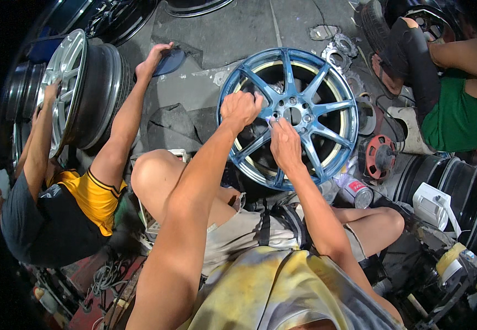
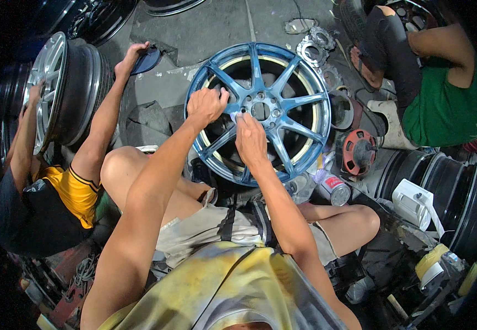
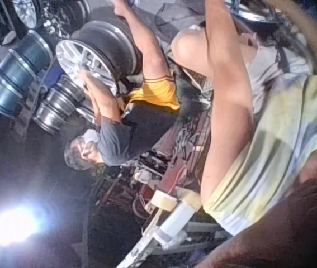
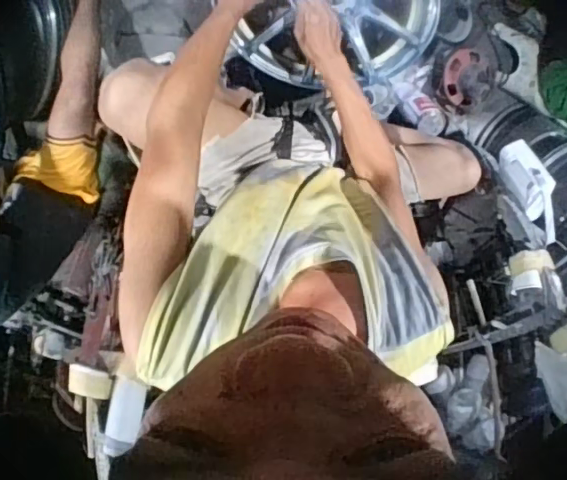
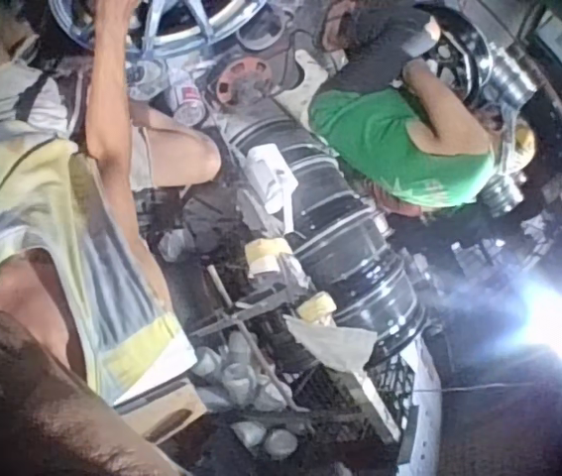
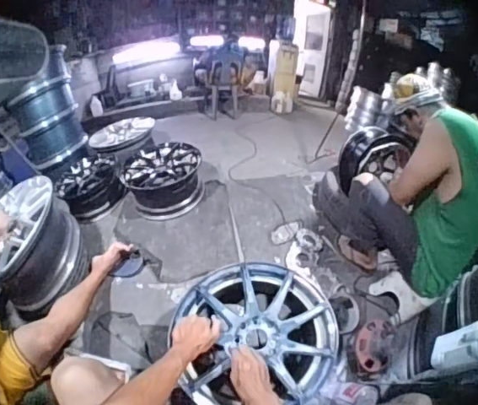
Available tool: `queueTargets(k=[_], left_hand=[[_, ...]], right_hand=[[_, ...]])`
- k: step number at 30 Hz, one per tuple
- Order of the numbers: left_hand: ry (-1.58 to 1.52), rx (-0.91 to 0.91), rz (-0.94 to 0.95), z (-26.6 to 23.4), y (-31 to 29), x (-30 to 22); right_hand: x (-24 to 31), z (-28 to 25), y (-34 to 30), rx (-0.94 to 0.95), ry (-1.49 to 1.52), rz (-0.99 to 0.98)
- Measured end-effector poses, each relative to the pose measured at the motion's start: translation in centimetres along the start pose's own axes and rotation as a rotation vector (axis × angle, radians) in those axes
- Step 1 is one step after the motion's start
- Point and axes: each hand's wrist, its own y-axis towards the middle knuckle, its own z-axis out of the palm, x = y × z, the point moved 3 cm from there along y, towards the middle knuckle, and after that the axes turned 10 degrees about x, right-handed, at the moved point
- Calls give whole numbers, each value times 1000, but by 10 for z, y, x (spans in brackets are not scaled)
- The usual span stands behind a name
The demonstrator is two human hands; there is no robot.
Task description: The person scrubs a blue car wheel with a purple sponge while sitting on the floor. They focus on the spokes and rim, repeatedly rubbing the surface to remove dirt or grime.
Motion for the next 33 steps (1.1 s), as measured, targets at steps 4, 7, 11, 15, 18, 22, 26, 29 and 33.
queueTargets(k=[4,7,11,15,18,22,26,29,33], left_hand=[[-3,-29,13,0,2,6],[13,9,16,2,1,2],[1,13,3,4,-1,5],[25,-8,14,3,-2,2],[-19,-42,18,3,2,4],[-9,-25,5,1,2,6],[-7,-35,9,5,-1,5],[-14,-57,11,5,2,6],[6,-52,9,7,-1,7]], right_hand=[[8,-3,-12,61,-5,26],[4,-4,-15,45,9,18],[0,3,-5,-7,42,32],[6,-3,-25,33,61,70],[-4,5,-6,7,22,49],[2,2,-14,-19,46,16],[1,1,-11,-32,60,57],[-13,4,12,-8,78,161],[-6,-2,-15,27,172,185]])
